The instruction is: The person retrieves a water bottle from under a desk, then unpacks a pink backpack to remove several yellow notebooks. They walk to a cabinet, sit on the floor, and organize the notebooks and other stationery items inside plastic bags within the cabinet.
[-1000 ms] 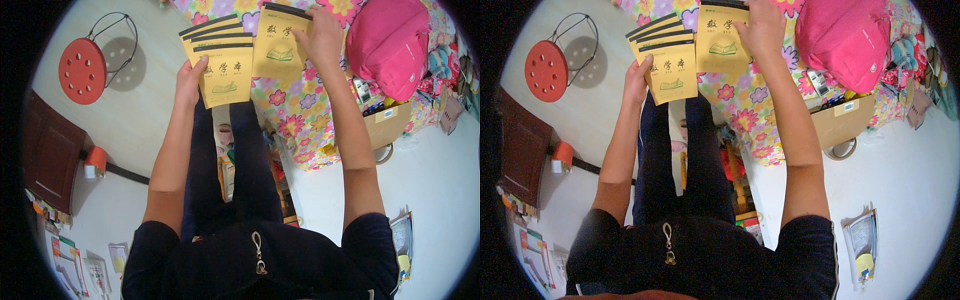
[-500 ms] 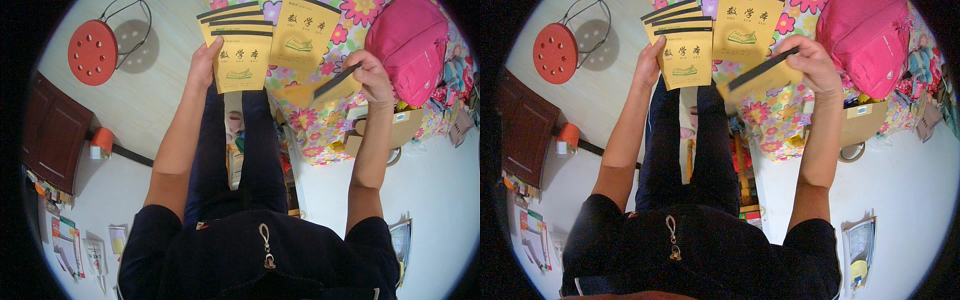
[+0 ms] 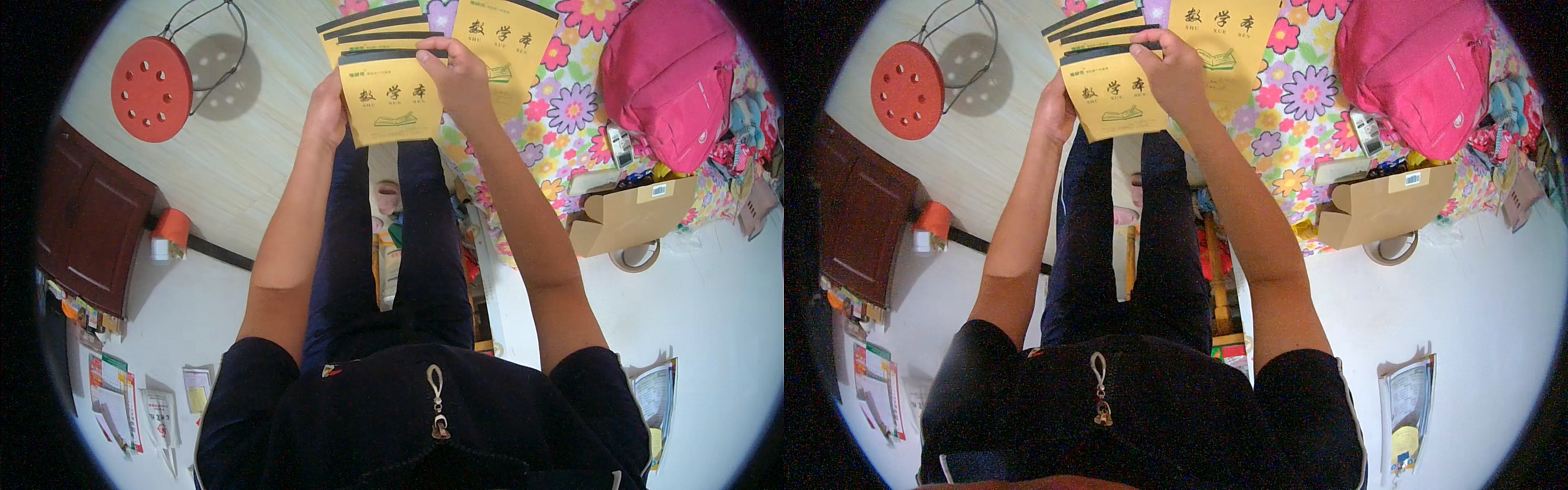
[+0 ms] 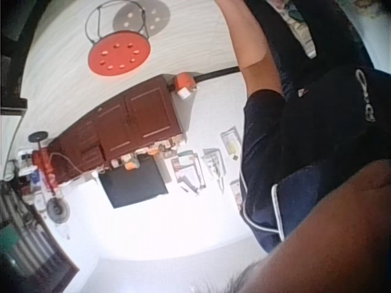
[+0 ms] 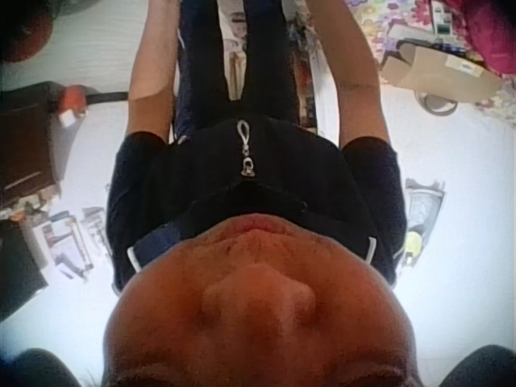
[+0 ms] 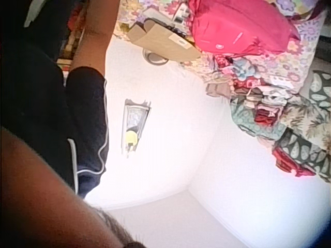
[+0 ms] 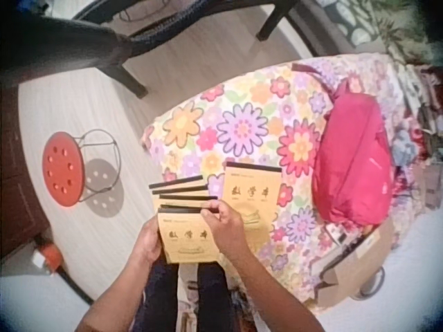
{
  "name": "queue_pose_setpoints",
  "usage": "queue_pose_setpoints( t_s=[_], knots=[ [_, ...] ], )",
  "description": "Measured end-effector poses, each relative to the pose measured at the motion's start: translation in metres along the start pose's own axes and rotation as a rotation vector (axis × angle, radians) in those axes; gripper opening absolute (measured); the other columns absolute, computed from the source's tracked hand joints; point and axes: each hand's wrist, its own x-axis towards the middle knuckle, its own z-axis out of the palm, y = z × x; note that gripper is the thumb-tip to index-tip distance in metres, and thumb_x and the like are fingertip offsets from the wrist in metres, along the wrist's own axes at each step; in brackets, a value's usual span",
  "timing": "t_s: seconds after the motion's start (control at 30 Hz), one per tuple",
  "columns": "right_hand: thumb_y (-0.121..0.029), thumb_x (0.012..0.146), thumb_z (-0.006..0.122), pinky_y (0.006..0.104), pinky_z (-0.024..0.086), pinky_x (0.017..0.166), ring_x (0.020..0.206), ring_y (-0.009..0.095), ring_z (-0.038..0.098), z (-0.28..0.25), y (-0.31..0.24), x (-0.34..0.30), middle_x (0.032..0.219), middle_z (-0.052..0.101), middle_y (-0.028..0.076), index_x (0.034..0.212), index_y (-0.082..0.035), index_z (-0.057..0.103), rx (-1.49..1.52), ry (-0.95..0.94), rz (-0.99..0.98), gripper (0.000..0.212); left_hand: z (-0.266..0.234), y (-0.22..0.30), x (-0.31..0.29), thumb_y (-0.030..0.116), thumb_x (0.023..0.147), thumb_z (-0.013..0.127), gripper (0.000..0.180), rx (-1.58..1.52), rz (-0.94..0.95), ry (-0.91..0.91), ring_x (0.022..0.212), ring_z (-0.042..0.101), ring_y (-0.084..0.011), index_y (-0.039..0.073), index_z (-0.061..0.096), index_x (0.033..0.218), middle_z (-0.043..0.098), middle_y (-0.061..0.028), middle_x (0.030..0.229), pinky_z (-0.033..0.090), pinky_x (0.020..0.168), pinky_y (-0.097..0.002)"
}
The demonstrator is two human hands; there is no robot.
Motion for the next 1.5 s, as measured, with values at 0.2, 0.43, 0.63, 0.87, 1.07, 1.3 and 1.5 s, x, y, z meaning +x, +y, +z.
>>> queue_pose_setpoints(
  t_s=[0.2,0.43,0.63,0.87,1.07,1.3,1.5],
  knots=[
    [-0.019,0.078,0.061,0.0264,0.047,0.061,0.065,0.016,0.060,0.001,-0.009,0.000,0.077,0.063,0.010,0.091,-0.008,0.062,-0.240,0.150,-0.182,0.017,-0.009,-0.008,-0.001,0.034,0.090,0.047,0.040,0.056,0.035,-0.119,0.099,0.055,-0.0142,0.004,0.049,0.116,0.058,-0.0063,0.110,0.044,0.083,-0.0290],
    [-0.010,0.070,0.061,0.0379,0.037,0.087,0.100,0.032,0.047,-0.090,-0.035,0.038,0.110,0.049,0.017,0.114,-0.001,0.045,-0.447,0.342,-0.243,0.048,-0.012,-0.007,0.002,0.022,0.085,0.057,0.032,0.122,0.020,-0.099,0.088,0.060,-0.0145,0.001,0.052,0.109,0.061,-0.0073,0.101,0.049,0.074,-0.0263],
    [-0.011,0.069,0.063,0.0392,0.038,0.087,0.100,0.033,0.047,-0.137,-0.011,0.053,0.109,0.049,0.018,0.113,-0.002,0.047,-0.890,0.332,-0.505,0.048,-0.010,-0.008,-0.001,0.026,0.087,0.054,0.039,-0.005,-0.020,-0.155,0.094,0.059,-0.0171,0.000,0.048,0.115,0.059,-0.0098,0.106,0.049,0.079,-0.0289],
    [-0.008,0.068,0.064,0.0367,0.040,0.080,0.091,0.027,0.050,-0.131,-0.045,0.042,0.096,0.050,0.015,0.093,-0.003,0.051,-0.531,0.275,-0.207,0.029,-0.010,-0.015,0.000,0.030,0.088,0.051,0.044,-0.082,-0.063,-0.203,0.104,0.054,-0.0193,0.000,0.046,0.120,0.055,-0.0108,0.115,0.045,0.087,-0.0316],
    [-0.016,0.083,0.059,0.0217,0.041,0.062,0.065,0.006,0.050,-0.143,-0.004,0.034,0.080,0.058,-0.001,0.105,-0.002,0.052,0.159,0.163,-0.028,0.027,0.000,-0.010,-0.007,0.031,0.088,0.051,0.045,-0.062,-0.055,-0.159,0.103,0.055,-0.0194,0.000,0.046,0.120,0.055,-0.0110,0.114,0.044,0.088,-0.0319],
    [-0.018,0.089,0.047,0.0198,0.038,0.062,0.072,0.004,0.048,-0.131,-0.011,0.010,0.089,0.058,0.000,0.109,-0.003,0.049,0.343,-0.040,0.177,0.025,-0.003,-0.011,-0.003,0.031,0.089,0.049,0.045,-0.077,-0.066,-0.190,0.106,0.053,-0.0199,0.002,0.044,0.123,0.054,-0.0099,0.118,0.043,0.089,-0.0327],
    [-0.015,0.087,0.050,0.0174,0.032,0.054,0.065,0.002,0.042,-0.131,0.006,-0.006,0.089,0.057,-0.002,0.114,-0.004,0.048,0.289,-0.081,0.235,0.029,-0.001,-0.010,-0.006,0.032,0.090,0.048,0.046,-0.021,-0.070,-0.151,0.109,0.051,-0.0205,0.002,0.042,0.124,0.052,-0.0100,0.120,0.042,0.091,-0.0332]
  ],
)
